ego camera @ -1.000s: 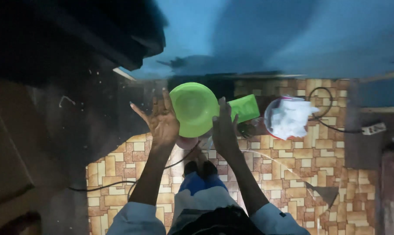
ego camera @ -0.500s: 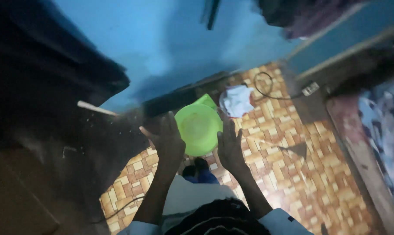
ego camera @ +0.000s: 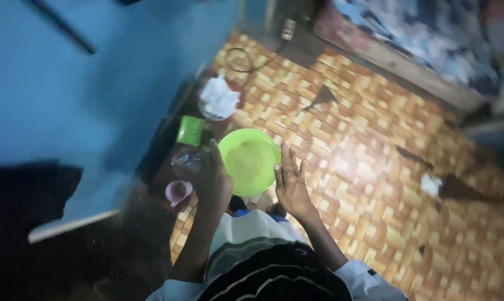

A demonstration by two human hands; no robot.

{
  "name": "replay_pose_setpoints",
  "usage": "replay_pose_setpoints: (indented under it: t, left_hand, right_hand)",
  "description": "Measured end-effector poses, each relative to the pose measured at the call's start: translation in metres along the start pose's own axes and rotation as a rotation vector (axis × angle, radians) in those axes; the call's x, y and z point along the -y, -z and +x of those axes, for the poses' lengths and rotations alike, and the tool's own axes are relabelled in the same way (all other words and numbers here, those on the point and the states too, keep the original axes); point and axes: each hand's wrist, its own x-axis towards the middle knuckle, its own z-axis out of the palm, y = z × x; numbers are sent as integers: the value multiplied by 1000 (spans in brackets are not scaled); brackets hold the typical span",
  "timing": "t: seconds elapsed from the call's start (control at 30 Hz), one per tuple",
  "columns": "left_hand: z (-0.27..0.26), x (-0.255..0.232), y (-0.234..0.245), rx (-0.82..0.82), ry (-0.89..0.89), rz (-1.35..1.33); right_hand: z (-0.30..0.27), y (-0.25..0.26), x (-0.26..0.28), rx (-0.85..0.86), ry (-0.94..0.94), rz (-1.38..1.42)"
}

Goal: Organizing various tableware items including a pitcher, cup, glass, plate, and forks on a table.

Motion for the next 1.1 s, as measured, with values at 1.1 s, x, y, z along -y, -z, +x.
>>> replay_pose_setpoints:
  t: [1.1]
  left_hand:
    - [-90, -656, 142, 407, -1094, -663]
  right_hand:
    - [-359, 349, -325, -926, -684, 318]
